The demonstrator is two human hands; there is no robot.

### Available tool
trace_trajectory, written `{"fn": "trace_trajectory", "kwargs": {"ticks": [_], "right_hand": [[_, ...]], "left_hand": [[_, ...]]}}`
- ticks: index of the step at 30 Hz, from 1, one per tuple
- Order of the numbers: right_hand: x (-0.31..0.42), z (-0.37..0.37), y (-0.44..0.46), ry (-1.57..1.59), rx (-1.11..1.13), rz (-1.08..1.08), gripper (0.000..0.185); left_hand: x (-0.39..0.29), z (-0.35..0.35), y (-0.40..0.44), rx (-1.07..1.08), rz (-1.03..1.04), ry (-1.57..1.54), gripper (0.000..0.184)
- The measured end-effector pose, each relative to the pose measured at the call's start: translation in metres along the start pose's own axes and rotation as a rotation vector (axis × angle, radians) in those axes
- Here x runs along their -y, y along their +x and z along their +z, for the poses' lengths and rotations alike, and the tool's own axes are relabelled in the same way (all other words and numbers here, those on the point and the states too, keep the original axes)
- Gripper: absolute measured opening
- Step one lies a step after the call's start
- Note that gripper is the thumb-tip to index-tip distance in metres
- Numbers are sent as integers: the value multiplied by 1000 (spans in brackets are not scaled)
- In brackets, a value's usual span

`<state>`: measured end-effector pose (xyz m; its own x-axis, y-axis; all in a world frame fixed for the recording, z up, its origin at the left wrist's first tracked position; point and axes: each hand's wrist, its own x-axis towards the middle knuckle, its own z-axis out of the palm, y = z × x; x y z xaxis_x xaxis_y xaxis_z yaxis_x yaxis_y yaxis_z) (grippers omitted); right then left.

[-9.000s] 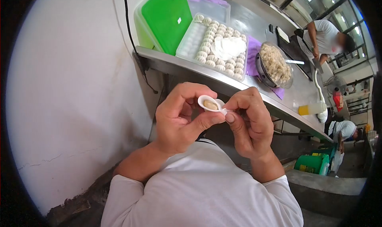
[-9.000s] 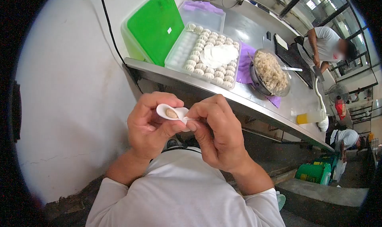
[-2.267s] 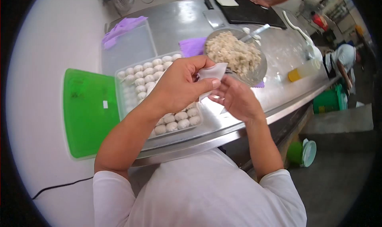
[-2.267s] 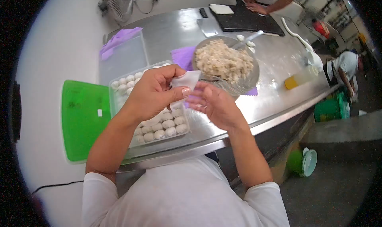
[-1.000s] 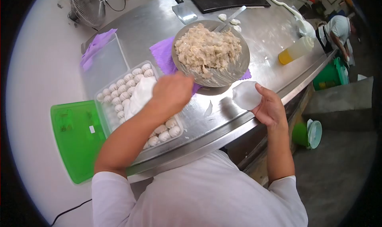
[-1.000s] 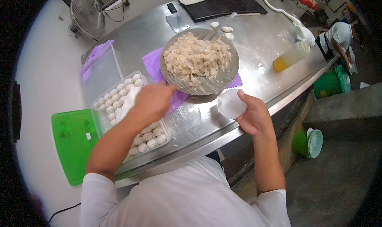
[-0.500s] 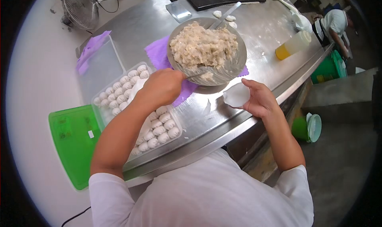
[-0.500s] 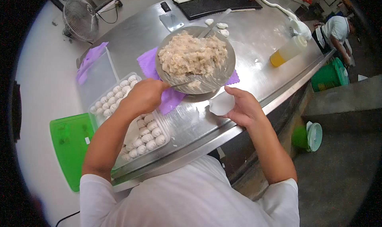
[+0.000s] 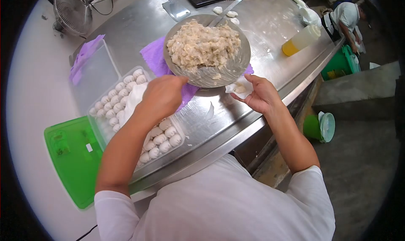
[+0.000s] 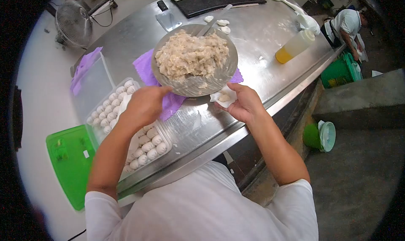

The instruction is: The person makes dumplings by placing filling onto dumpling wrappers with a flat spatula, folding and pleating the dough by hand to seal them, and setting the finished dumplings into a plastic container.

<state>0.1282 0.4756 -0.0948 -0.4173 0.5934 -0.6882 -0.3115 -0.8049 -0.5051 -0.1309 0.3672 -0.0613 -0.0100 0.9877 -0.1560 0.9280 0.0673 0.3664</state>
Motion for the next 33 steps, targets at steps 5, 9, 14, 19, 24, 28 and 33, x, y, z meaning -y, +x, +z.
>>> {"fn": "trace_trajectory", "kwargs": {"ticks": [5,9,14,19,24,28,33], "right_hand": [[1,-7,4,98,82,43,38],[0,-8,6,55,34,23,37],[-1,-7,4,40,22,30,36],[-1,-8,4,47,35,19,38],[-2,-5,4,20,50,23,39],[-1,-6,2,34,41,18,39],[-2,-5,2,-4,40,17,39]], "left_hand": [[-23,9,-13,142,117,-136,41],[-15,10,-18,88,162,-140,40],[-9,-5,25,-18,65,15,38],[-4,14,45,98,92,105,41],[0,20,50,-25,39,39,43],[-10,1,46,202,46,73,44],[2,22,53,58,24,-3,43]]}}
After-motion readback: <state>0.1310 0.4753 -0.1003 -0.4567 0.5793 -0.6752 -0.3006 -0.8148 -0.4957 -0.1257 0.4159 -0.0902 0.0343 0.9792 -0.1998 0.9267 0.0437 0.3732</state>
